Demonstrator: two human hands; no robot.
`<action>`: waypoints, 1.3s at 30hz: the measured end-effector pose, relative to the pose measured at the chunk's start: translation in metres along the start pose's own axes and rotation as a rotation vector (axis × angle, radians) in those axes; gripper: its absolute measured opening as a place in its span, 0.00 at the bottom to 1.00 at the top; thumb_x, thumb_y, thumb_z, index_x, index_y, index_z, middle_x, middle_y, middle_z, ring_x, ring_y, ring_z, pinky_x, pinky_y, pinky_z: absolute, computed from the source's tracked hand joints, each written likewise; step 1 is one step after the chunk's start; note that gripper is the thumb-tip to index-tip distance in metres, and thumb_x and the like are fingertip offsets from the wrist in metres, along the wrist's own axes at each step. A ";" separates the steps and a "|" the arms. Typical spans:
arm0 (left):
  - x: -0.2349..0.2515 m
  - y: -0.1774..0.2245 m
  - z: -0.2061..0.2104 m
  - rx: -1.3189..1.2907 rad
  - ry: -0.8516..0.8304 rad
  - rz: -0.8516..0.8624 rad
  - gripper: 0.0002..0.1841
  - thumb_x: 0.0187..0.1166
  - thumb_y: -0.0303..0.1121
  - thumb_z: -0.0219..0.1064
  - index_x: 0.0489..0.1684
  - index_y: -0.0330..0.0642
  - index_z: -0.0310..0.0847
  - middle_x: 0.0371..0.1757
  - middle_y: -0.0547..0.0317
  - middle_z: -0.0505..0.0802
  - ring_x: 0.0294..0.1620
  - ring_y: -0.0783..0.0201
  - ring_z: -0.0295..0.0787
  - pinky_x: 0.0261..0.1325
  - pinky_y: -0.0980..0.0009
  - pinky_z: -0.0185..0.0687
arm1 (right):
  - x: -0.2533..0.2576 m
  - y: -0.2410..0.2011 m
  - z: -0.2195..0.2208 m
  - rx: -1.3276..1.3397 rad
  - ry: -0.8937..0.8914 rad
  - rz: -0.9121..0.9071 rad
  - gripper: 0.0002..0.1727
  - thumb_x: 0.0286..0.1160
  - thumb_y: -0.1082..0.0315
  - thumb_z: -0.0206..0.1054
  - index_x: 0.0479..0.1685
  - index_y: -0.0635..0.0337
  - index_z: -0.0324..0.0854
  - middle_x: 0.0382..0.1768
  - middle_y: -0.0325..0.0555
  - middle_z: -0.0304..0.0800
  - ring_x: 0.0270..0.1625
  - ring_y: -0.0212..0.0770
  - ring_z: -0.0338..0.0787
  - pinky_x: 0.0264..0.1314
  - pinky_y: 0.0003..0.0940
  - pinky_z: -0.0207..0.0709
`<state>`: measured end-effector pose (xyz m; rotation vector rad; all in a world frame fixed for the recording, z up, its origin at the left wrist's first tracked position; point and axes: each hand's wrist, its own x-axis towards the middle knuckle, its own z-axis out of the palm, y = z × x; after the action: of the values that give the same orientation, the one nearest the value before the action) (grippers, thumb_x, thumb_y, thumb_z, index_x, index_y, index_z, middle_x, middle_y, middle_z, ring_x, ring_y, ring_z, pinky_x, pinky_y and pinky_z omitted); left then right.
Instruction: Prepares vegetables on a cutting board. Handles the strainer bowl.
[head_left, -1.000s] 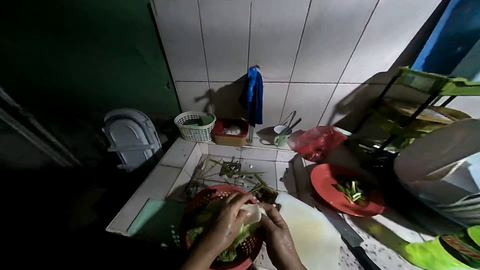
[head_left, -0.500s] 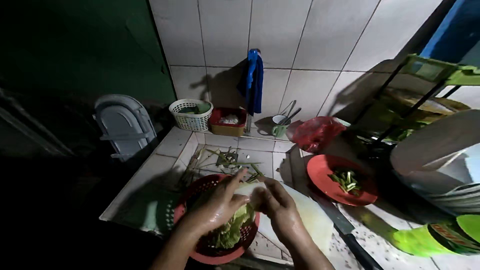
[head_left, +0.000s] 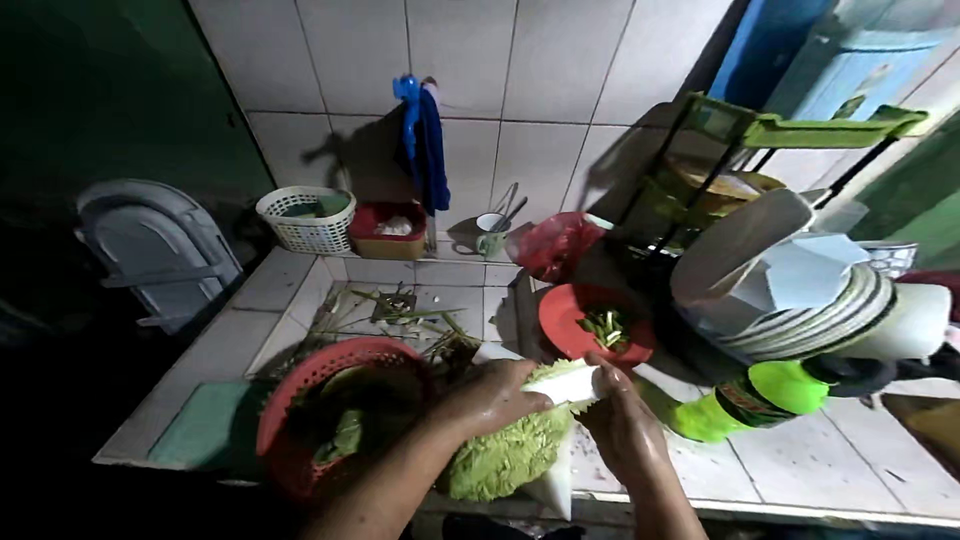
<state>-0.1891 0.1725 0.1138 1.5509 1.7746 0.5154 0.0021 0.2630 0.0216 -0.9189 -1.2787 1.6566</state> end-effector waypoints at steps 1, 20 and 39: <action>0.010 0.002 0.013 0.012 -0.022 -0.038 0.24 0.84 0.47 0.68 0.70 0.40 0.81 0.58 0.42 0.91 0.61 0.46 0.88 0.67 0.42 0.80 | 0.002 0.009 -0.020 -0.185 0.062 -0.006 0.26 0.94 0.54 0.46 0.80 0.58 0.72 0.59 0.47 0.89 0.53 0.40 0.93 0.53 0.41 0.90; 0.054 -0.062 0.110 0.238 0.129 -0.407 0.22 0.86 0.43 0.64 0.75 0.48 0.82 0.70 0.45 0.86 0.75 0.45 0.79 0.79 0.44 0.69 | -0.087 0.009 -0.071 -1.070 -0.225 0.063 0.24 0.88 0.61 0.61 0.74 0.69 0.75 0.49 0.67 0.91 0.45 0.63 0.94 0.51 0.61 0.86; 0.050 -0.063 0.116 0.272 0.132 -0.383 0.19 0.85 0.42 0.65 0.73 0.61 0.84 0.69 0.50 0.86 0.70 0.48 0.82 0.72 0.46 0.76 | -0.093 0.004 -0.043 -1.350 -0.326 0.375 0.29 0.92 0.59 0.53 0.87 0.63 0.63 0.55 0.66 0.92 0.54 0.68 0.94 0.57 0.65 0.84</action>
<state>-0.1489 0.1903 -0.0198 1.3213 2.2530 0.1969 0.0760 0.1925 0.0139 -1.7522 -2.6584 1.0347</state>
